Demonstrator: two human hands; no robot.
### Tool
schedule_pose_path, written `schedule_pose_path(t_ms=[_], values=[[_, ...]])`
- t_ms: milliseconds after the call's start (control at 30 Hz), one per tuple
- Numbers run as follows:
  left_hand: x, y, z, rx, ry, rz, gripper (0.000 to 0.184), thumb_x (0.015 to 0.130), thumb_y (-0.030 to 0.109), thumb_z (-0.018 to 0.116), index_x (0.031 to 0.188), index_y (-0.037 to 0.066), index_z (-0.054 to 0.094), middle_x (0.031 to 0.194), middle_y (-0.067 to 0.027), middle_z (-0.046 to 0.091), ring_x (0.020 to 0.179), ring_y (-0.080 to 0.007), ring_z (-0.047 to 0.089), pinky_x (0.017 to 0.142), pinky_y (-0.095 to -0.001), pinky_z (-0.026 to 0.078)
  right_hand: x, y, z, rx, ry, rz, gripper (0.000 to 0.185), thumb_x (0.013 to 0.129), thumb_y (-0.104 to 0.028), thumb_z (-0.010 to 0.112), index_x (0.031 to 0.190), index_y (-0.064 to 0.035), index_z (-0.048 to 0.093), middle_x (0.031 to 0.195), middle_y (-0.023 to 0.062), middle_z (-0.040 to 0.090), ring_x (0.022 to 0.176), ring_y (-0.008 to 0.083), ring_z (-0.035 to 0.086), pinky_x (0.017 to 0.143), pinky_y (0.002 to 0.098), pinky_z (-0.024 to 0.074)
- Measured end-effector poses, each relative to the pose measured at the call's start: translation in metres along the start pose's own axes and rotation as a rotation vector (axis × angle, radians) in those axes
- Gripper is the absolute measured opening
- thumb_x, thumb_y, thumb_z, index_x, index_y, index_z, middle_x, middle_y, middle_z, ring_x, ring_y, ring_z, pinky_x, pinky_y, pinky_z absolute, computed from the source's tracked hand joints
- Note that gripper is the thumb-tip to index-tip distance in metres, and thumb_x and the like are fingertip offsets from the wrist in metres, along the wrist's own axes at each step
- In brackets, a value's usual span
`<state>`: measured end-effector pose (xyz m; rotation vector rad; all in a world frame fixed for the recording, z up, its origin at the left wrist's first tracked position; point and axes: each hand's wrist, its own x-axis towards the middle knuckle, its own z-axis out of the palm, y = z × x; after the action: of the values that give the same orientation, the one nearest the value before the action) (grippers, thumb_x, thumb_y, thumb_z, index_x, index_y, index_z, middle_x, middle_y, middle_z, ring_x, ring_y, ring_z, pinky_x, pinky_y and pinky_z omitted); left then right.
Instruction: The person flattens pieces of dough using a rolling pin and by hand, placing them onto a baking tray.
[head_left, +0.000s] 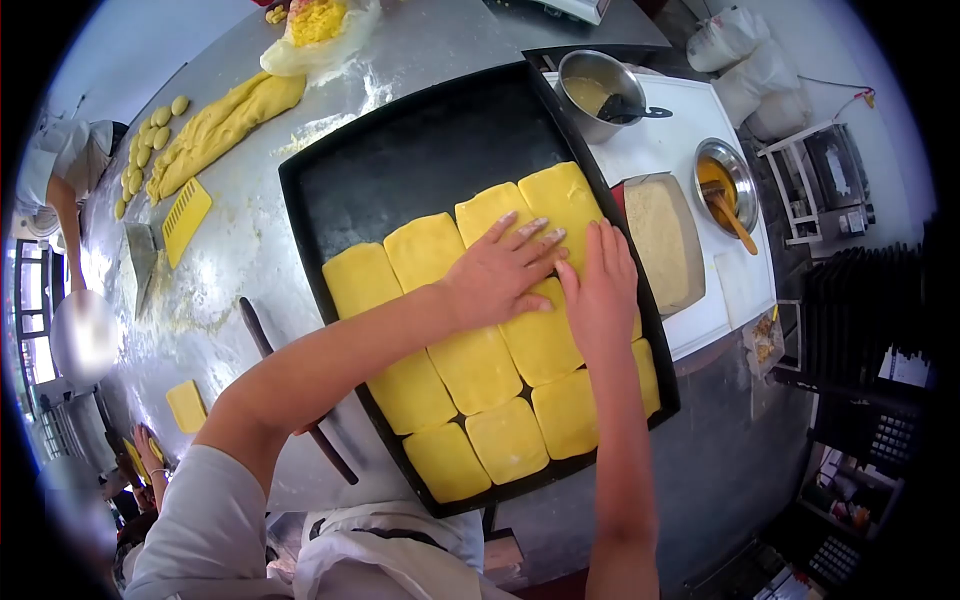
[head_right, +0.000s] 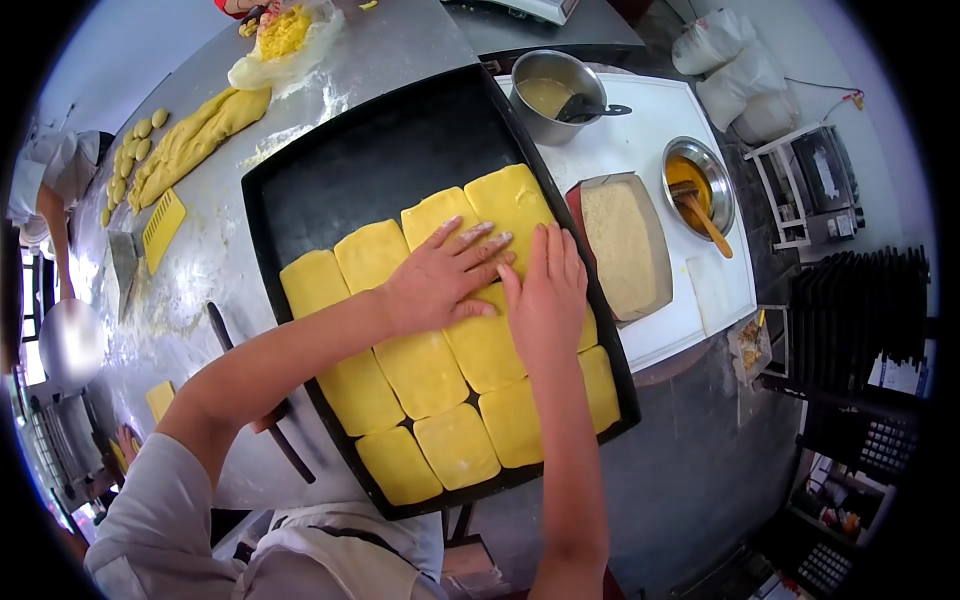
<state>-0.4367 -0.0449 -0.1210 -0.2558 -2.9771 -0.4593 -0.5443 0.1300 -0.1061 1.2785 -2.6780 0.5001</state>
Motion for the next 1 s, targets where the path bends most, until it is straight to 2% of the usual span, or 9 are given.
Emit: schedule_pose_path(t_ms=[267,367,433,667,767,800,833,933,1000], values=[[0.002,-0.005,0.008,-0.031,0.031,0.010,0.069,0.102,0.054,0.058,0.155,0.011,0.051,0.167,-0.0099,0.043,0.158,-0.0317,0.034,0.130,-0.0543,0.022,-0.009,0.007,0.005,-0.184,-0.021,-0.009,0.065,0.097,-0.038,0.072,0.145,0.0015,0.054,0.149,0.0192,0.057,0.138,0.0347,0.053,0.114,0.0516,0.0387],[0.003,0.002,0.003,-0.004,-0.031,-0.029,0.066,0.100,0.050,0.063,0.152,0.010,0.054,0.166,-0.0112,0.044,0.157,-0.0324,0.035,0.129,-0.0536,0.024,-0.001,0.003,-0.004,-0.084,-0.137,0.076,0.061,0.098,-0.037,0.071,0.143,-0.0001,0.055,0.145,0.0192,0.059,0.136,0.0363,0.054,0.112,0.0543,0.0396],[0.004,0.008,0.002,-0.052,-0.018,-0.068,0.063,0.099,0.046,0.066,0.150,0.009,0.056,0.164,-0.0131,0.047,0.156,-0.0334,0.037,0.129,-0.0536,0.025,-0.011,0.006,0.003,-0.160,0.013,-0.058,0.062,0.100,-0.035,0.068,0.149,0.0003,0.053,0.152,0.0216,0.055,0.143,0.0377,0.050,0.118,0.0518,0.0378],[-0.077,0.047,-0.032,-0.250,0.372,-0.248,0.053,0.096,0.024,0.073,0.142,0.002,0.061,0.155,-0.0213,0.053,0.148,-0.0390,0.047,0.123,-0.0529,0.037,-0.013,0.023,0.012,-0.158,-0.179,-0.104,0.059,0.101,-0.026,0.066,0.152,0.0006,0.050,0.161,0.0177,0.049,0.150,0.0368,0.043,0.124,0.0531,0.0310],[-0.145,0.075,-0.073,-0.450,0.483,-0.338,0.041,0.094,0.011,0.072,0.133,0.000,0.066,0.141,-0.0227,0.062,0.128,-0.0419,0.061,0.109,-0.0499,0.050,-0.009,0.014,0.004,-0.142,-0.206,-0.127,0.060,0.099,-0.020,0.068,0.151,0.0015,0.050,0.159,0.0218,0.049,0.147,0.0407,0.045,0.122,0.0537,0.0328],[-0.170,0.084,-0.081,-0.501,0.514,-0.370,0.038,0.095,0.009,0.071,0.131,0.000,0.068,0.136,-0.0217,0.065,0.122,-0.0417,0.064,0.104,-0.0487,0.053,-0.009,0.020,0.004,-0.112,-0.208,-0.156,0.059,0.097,-0.016,0.069,0.150,0.0019,0.051,0.157,0.0240,0.050,0.146,0.0433,0.045,0.122,0.0543,0.0333],[-0.195,0.092,-0.086,-0.524,0.525,-0.408,0.036,0.095,0.007,0.070,0.130,0.001,0.069,0.134,-0.0201,0.066,0.120,-0.0405,0.066,0.102,-0.0468,0.054,-0.010,0.009,0.000,-0.046,-0.055,-0.178,0.057,0.096,-0.012,0.069,0.149,0.0024,0.053,0.156,0.0243,0.051,0.144,0.0447,0.046,0.120,0.0543,0.0353],[-0.264,0.111,-0.095,-0.509,0.546,-0.544,0.033,0.096,0.004,0.068,0.129,0.003,0.070,0.131,-0.0173,0.068,0.118,-0.0380,0.068,0.100,-0.0441,0.056,-0.011,-0.054,-0.031,0.154,0.037,-0.146,0.051,0.099,-0.008,0.066,0.147,0.0018,0.055,0.149,0.0251,0.058,0.140,0.0423,0.053,0.116,0.0500,0.0414],[-0.300,0.116,-0.097,-0.500,0.588,-0.636,0.033,0.098,0.003,0.067,0.130,0.003,0.070,0.130,-0.0163,0.069,0.117,-0.0367,0.068,0.099,-0.0430,0.056,-0.032,-0.109,-0.031,0.622,-0.125,0.039,0.046,0.101,-0.007,0.066,0.146,0.0009,0.056,0.141,0.0234,0.064,0.129,0.0370,0.062,0.110,0.0460,0.0482]])
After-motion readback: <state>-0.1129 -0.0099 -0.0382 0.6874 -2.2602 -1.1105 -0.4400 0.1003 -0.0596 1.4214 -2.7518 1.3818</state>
